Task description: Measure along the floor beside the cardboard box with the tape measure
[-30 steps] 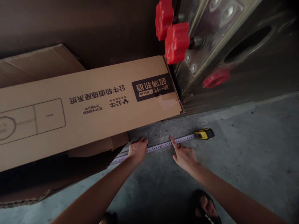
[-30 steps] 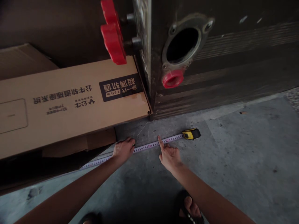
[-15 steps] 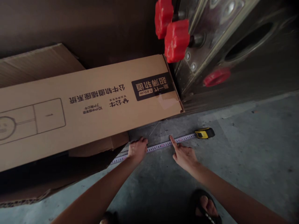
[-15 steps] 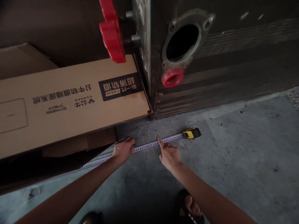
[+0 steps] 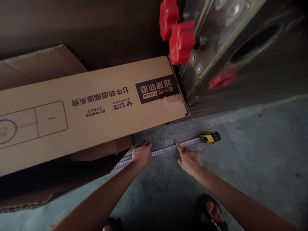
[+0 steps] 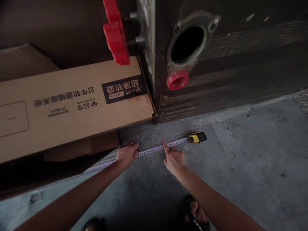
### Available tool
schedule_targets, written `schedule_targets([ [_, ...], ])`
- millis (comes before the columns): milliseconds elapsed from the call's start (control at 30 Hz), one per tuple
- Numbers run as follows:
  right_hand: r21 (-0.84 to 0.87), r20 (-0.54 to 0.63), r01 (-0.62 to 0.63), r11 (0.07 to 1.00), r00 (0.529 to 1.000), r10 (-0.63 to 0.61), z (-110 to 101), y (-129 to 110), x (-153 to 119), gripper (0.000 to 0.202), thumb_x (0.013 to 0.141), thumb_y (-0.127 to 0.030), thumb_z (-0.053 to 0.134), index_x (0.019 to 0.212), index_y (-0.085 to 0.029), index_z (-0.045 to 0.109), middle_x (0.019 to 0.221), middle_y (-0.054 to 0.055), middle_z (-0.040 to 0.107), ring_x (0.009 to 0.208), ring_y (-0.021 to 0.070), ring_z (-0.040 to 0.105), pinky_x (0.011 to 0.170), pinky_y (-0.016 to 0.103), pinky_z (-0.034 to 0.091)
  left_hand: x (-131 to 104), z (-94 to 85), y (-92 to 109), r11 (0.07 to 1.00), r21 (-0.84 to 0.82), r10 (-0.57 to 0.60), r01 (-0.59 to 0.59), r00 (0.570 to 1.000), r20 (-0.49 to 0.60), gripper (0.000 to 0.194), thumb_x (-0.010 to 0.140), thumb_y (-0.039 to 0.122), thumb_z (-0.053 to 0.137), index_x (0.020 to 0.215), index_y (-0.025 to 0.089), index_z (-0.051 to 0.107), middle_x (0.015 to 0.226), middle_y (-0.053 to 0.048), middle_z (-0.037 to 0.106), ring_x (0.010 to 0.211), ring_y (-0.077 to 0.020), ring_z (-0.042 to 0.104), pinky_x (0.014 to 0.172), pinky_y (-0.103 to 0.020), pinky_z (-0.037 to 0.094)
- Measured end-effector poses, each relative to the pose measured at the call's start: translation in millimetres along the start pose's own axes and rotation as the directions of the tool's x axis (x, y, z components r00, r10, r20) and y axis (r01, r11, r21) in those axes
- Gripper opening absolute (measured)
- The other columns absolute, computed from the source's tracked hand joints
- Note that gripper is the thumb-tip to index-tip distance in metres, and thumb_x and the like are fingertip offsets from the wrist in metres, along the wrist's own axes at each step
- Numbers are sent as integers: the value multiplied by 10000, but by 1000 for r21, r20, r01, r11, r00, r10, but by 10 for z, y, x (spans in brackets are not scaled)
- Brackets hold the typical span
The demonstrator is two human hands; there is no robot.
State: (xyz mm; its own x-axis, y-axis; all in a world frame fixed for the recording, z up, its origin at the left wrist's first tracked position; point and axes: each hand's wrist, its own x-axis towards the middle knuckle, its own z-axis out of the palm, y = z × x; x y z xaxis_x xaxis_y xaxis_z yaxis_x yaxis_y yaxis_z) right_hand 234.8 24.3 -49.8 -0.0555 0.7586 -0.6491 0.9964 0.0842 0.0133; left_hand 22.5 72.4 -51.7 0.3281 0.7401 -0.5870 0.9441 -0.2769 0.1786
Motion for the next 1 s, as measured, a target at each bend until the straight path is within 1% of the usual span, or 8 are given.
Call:
schedule_targets([
  [300,-4,1,-4,1000,1000,4,-17,-12,-12,773,757,-226,464,1411,-184,55,960,97,624,735,208,616,635,325,442,6,18,-7,1000,-5,1,-1,1000,-13,166,812,227,402,891,226,548,944,-32,608,766,-206,620,610,-310,440],
  [567,-12,-5,-1,1000,1000,1,-1,-1,-15,770,754,-216,453,1413,-184,56,941,95,621,737,222,617,637,349,452,5,-10,1,1000,-19,-4,4,1000,-1,179,817,227,395,902,222,553,955,-41,607,775,-211,618,627,-317,443],
  [867,-14,-6,-2,1000,1000,2,0,-10,-16,776,764,-236,472,1411,-204,45,947,91,621,734,204,612,635,319,445,-9,-30,9,999,-30,-13,14,1000,11,187,814,217,401,935,230,542,979,-33,605,793,-196,614,640,-304,445],
  [1000,-13,-11,2,1000,1000,-2,2,5,-27,769,765,-231,469,1410,-200,51,948,88,623,722,195,613,629,309,439,-21,-17,-1,999,-39,-22,22,1000,2,193,814,217,404,961,231,528,984,-35,607,806,-211,614,653,-316,451],
])
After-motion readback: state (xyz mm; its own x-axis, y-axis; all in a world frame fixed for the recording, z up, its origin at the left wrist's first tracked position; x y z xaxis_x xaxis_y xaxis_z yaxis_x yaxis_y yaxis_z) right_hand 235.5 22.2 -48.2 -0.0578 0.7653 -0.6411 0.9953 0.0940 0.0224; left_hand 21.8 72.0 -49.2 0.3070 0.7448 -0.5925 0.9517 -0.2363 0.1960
